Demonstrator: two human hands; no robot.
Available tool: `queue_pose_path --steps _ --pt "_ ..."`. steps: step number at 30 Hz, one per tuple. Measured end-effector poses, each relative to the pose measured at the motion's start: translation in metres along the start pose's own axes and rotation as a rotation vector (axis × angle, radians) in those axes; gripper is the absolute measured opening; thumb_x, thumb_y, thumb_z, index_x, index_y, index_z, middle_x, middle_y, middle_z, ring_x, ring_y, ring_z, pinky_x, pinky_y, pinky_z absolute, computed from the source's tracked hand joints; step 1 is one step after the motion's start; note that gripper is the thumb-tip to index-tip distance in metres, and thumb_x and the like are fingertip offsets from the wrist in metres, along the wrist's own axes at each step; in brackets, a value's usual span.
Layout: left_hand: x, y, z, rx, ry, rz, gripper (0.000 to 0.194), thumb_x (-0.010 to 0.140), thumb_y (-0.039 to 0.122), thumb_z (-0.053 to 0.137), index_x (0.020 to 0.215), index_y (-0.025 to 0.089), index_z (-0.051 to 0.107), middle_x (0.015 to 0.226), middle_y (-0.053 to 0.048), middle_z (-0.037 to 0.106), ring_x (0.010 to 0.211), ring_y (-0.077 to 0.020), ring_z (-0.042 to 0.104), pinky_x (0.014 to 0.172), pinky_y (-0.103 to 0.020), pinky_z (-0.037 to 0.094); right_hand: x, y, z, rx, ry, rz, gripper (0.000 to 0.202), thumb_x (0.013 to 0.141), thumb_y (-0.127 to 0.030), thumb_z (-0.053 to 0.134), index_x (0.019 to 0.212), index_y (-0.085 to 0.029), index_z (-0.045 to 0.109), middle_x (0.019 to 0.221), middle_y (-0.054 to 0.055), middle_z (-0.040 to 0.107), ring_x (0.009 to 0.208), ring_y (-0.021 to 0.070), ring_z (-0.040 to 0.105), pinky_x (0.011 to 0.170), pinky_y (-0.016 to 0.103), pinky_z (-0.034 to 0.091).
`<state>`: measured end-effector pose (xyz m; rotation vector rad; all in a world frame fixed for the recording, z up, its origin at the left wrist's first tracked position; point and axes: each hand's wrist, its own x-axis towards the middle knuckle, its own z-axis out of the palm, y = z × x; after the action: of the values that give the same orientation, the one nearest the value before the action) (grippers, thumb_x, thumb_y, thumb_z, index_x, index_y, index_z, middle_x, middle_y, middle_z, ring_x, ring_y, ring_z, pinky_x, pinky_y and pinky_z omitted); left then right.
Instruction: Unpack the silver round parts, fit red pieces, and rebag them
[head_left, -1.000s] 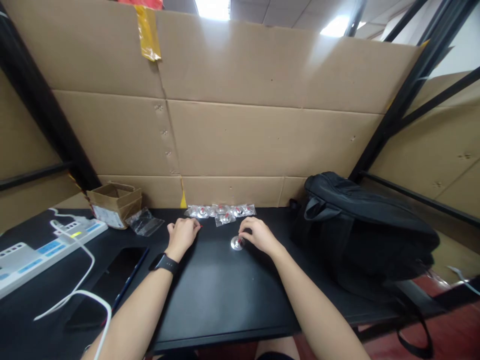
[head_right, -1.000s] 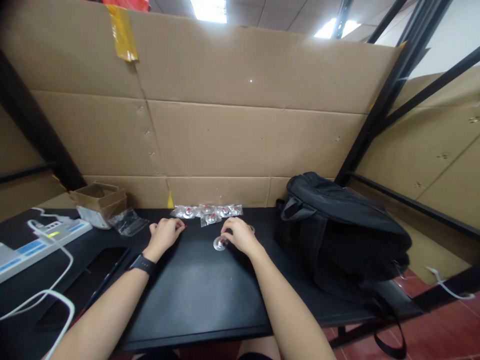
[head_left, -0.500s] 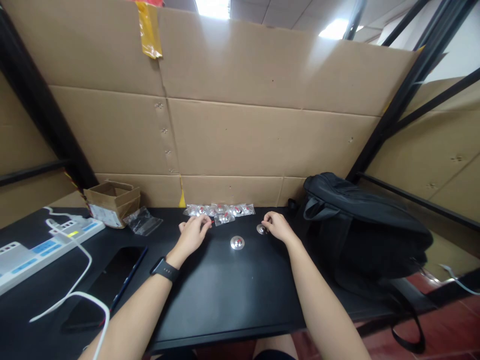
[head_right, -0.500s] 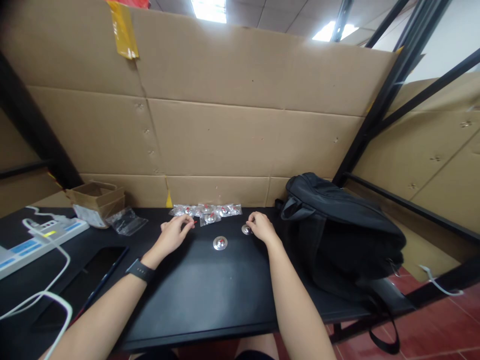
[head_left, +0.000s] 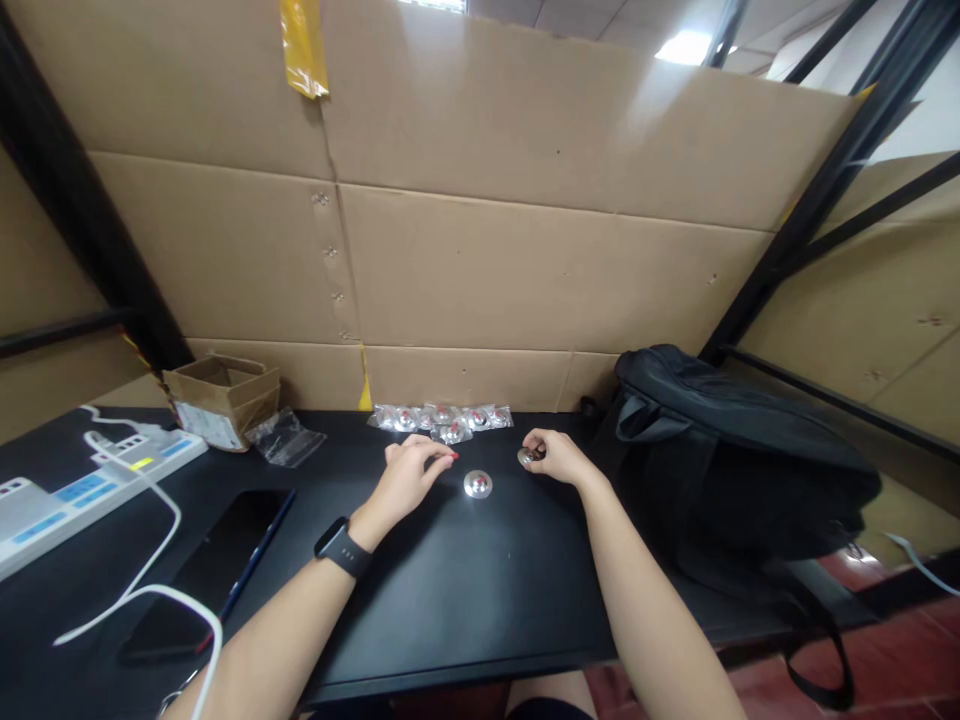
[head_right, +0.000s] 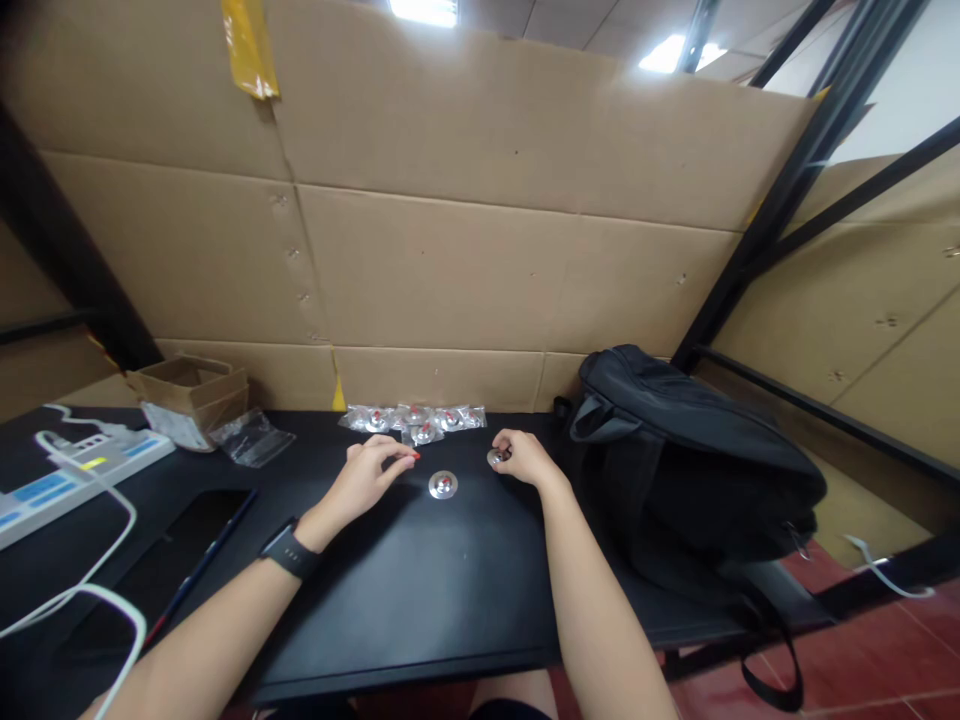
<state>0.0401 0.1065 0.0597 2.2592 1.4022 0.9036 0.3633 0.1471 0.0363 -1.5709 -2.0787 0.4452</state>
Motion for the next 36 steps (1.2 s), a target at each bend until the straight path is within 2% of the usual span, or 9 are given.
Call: queue_pose_path --steps 5,9,14,19,22,27,36 --pt "-0.001 0.000 0.004 0.038 0.004 0.037 0.024 0.097 0.040 0.051 0.095 0.031 0.074 0.104 0.001 0.075 0.107 -0.0227 0.059 0.090 -0.040 0.029 -0.001 -0.007 0.005 0.025 0.035 -0.048 0.034 0.054 -0.014 0.075 0.086 -0.021 0.066 0.083 0.000 0.071 0.069 0.0137 0.062 0.064 0.022 0.046" --pt "-0.002 0.001 0.006 0.047 0.019 0.052 0.025 0.098 0.042 0.051 0.096 0.031 0.073 0.105 0.001 0.074 0.106 -0.0213 0.059 0.088 -0.038 0.028 -0.001 -0.023 0.008 0.232 0.050 -0.120 0.036 0.058 -0.017 0.074 0.092 -0.020 0.065 0.088 0.001 0.070 0.073 0.0146 0.064 0.064 0.023 0.048" --pt "-0.003 0.004 0.006 0.036 0.055 0.066 0.028 0.099 0.045 0.049 0.096 0.030 0.072 0.106 -0.001 0.072 0.108 -0.0221 0.057 0.090 -0.039 0.029 -0.004 -0.064 0.015 0.507 0.127 -0.196 0.040 0.064 -0.021 0.075 0.102 -0.020 0.063 0.102 0.006 0.072 0.089 0.0191 0.068 0.073 0.028 0.050" --pt "-0.003 0.005 0.009 0.030 0.189 0.046 0.024 0.097 0.041 0.051 0.097 0.030 0.072 0.122 -0.005 0.061 0.120 -0.0256 0.050 0.093 -0.042 0.032 -0.014 -0.111 0.035 0.703 0.165 -0.315 0.041 0.068 -0.021 0.077 0.108 -0.023 0.063 0.112 0.008 0.070 0.103 0.0236 0.067 0.082 0.034 0.052" --pt "-0.002 0.004 0.009 0.018 0.196 0.093 0.021 0.096 0.038 0.054 0.095 0.028 0.073 0.121 -0.006 0.058 0.121 -0.0266 0.048 0.097 -0.044 0.033 -0.018 -0.128 0.045 0.773 0.214 -0.294 0.043 0.069 -0.022 0.078 0.109 -0.024 0.062 0.114 0.008 0.070 0.104 0.0246 0.068 0.084 0.037 0.053" --pt "-0.003 0.005 0.005 0.037 0.204 0.165 0.019 0.094 0.033 0.056 0.092 0.026 0.074 0.114 -0.007 0.057 0.116 -0.0265 0.048 0.097 -0.044 0.035 -0.019 -0.133 0.053 0.861 0.224 -0.253 0.043 0.069 -0.023 0.081 0.106 -0.023 0.061 0.114 0.009 0.071 0.104 0.0247 0.069 0.085 0.036 0.052" --pt "-0.005 0.008 0.003 0.064 0.235 0.161 0.018 0.093 0.034 0.058 0.092 0.026 0.074 0.113 -0.007 0.056 0.115 -0.0263 0.048 0.096 -0.044 0.036 -0.019 -0.130 0.054 0.898 0.197 -0.270 0.042 0.069 -0.025 0.083 0.105 -0.024 0.061 0.114 0.008 0.071 0.105 0.0249 0.069 0.085 0.036 0.053"
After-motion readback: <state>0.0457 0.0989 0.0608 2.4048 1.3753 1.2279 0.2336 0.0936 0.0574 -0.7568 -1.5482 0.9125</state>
